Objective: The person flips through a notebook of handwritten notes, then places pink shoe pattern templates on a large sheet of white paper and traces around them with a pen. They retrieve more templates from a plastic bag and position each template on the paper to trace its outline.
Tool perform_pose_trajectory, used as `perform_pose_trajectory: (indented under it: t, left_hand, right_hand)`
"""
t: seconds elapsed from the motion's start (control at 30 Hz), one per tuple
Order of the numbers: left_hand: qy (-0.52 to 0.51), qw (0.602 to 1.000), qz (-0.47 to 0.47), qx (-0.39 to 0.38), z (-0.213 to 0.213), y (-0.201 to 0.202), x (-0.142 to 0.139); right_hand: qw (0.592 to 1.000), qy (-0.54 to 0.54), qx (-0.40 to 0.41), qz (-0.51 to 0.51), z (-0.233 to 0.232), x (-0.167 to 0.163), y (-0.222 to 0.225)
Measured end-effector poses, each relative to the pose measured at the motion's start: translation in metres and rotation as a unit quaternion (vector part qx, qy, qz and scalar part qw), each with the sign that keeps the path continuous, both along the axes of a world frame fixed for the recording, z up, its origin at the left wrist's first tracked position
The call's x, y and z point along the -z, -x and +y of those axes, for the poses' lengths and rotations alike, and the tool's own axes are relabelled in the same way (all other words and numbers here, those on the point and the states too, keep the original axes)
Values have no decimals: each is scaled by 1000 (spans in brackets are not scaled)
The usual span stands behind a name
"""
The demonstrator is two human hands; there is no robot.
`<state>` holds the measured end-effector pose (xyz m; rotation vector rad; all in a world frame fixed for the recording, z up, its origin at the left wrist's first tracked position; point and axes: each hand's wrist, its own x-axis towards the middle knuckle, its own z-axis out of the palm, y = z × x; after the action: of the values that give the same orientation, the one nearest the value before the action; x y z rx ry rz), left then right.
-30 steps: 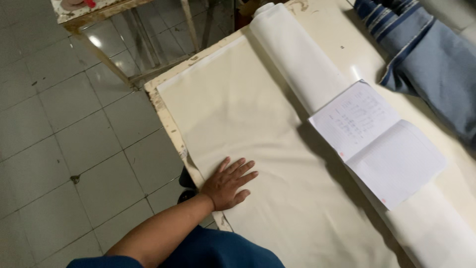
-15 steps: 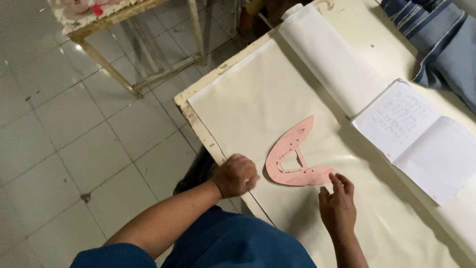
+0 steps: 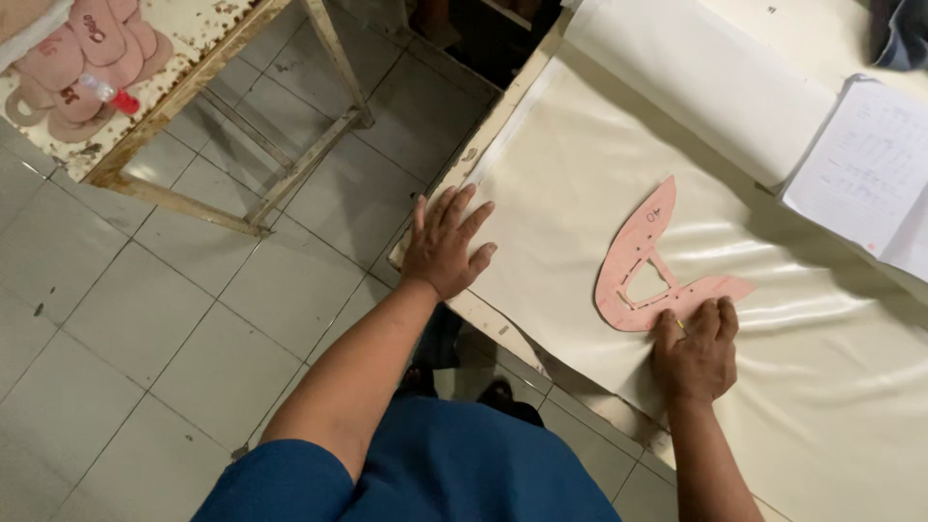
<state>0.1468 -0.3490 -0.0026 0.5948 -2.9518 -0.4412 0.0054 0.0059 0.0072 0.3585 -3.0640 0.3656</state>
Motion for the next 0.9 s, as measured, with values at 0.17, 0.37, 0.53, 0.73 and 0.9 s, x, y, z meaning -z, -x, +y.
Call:
perform_pose_trajectory:
  t: [0.17, 0.37, 0.53, 0.73, 0.9]
  left_hand:
    - [-2, 1000, -9, -4, -2, 1, 4]
    - [14, 1000, 2, -3, 0, 0, 11]
    - [-4, 1000, -14, -11, 2, 0, 10]
    - [2, 1000, 12, -7, 6, -3, 13]
    - [-8, 1000, 22, -5, 4, -6, 19]
  right_hand:
    - [1000, 14, -10, 0, 1, 13, 11]
    - [999, 25, -26, 2, 8, 22, 11]
    - [999, 31, -29, 13, 6, 22, 13]
    - [999, 35, -14, 1, 4, 18, 8]
    - [999, 34, -21, 18, 4, 17, 1]
